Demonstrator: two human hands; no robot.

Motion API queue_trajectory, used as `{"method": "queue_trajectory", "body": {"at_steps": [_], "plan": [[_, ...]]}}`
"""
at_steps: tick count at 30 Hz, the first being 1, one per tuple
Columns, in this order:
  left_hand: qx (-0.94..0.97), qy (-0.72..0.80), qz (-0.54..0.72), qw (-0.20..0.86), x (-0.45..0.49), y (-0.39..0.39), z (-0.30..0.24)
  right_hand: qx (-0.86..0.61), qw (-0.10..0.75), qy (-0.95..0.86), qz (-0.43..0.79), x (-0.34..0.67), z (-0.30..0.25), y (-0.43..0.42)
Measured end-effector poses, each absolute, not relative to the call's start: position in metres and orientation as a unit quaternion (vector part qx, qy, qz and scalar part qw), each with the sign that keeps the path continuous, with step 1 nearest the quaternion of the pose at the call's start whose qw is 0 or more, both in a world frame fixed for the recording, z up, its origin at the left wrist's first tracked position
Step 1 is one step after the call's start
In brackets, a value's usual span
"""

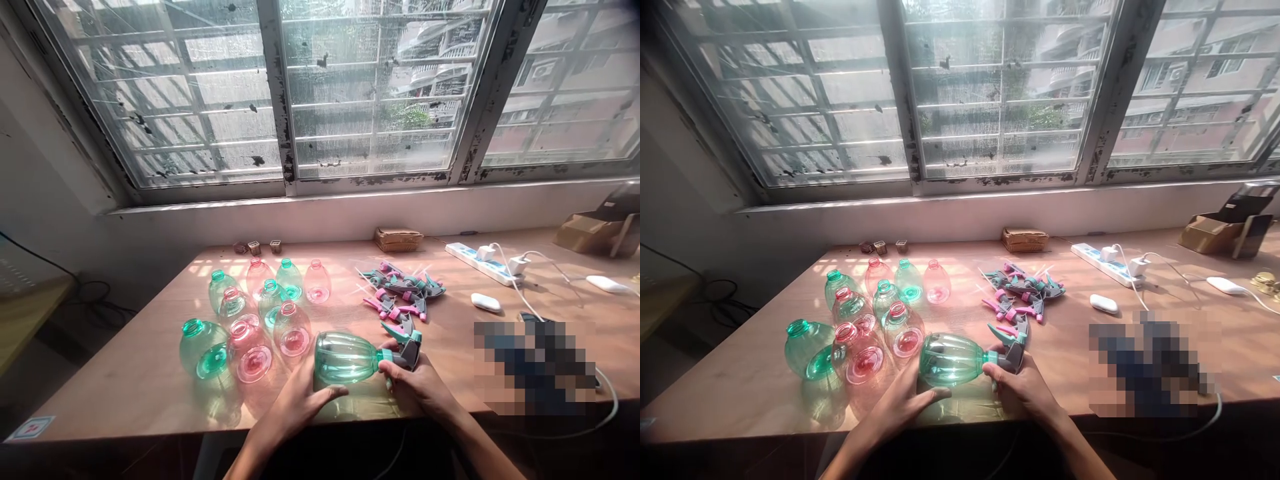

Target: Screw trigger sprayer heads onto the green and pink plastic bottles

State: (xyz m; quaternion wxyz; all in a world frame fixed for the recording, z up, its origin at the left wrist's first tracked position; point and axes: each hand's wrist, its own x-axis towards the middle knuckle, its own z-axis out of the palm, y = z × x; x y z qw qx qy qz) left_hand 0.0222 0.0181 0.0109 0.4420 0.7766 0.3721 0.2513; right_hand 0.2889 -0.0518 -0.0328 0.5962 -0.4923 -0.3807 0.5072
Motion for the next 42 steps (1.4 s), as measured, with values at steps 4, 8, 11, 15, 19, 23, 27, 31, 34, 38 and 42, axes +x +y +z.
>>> {"method": "queue_trajectory", "body": {"at_steps": [4,8,11,15,19,23,27,31,34,38,42], "plan": [[0.774,0.370,0.248,0.450,0.024,0.018,0.014,-0.498,0.604,-0.387,0.487,0.292,-0.038,-0.054],[0.773,0.376,0.244,0.449,0.024,0.021,0.013,-0.519,0.597,-0.401,0.461,0.292,-0.037,-0.055],[0.772,0.383,0.242,0.445,0.024,0.023,0.013,-0.555,0.580,-0.423,0.421,0.292,-0.032,-0.056],[0.778,0.383,0.239,0.436,0.022,0.024,0.013,-0.558,0.577,-0.419,0.425,0.291,-0.031,-0.057],[0.794,0.380,0.230,0.416,0.018,0.022,0.010,-0.524,0.603,-0.398,0.451,0.289,-0.033,-0.056],[0.813,0.383,0.223,0.377,0.014,0.020,0.004,-0.499,0.607,-0.389,0.481,0.290,-0.034,-0.052],[0.814,0.381,0.223,0.378,0.014,0.022,-0.001,-0.494,0.602,-0.387,0.494,0.289,-0.033,-0.052],[0.782,0.390,0.225,0.432,0.013,0.025,-0.003,-0.515,0.592,-0.388,0.483,0.286,-0.030,-0.055],[0.762,0.382,0.230,0.470,0.013,0.026,0.001,-0.529,0.577,-0.411,0.467,0.287,-0.031,-0.057],[0.760,0.362,0.235,0.486,0.013,0.024,0.008,-0.527,0.571,-0.437,0.453,0.291,-0.035,-0.055],[0.774,0.359,0.247,0.459,0.011,0.022,0.010,-0.504,0.573,-0.432,0.481,0.293,-0.032,-0.054]]}}
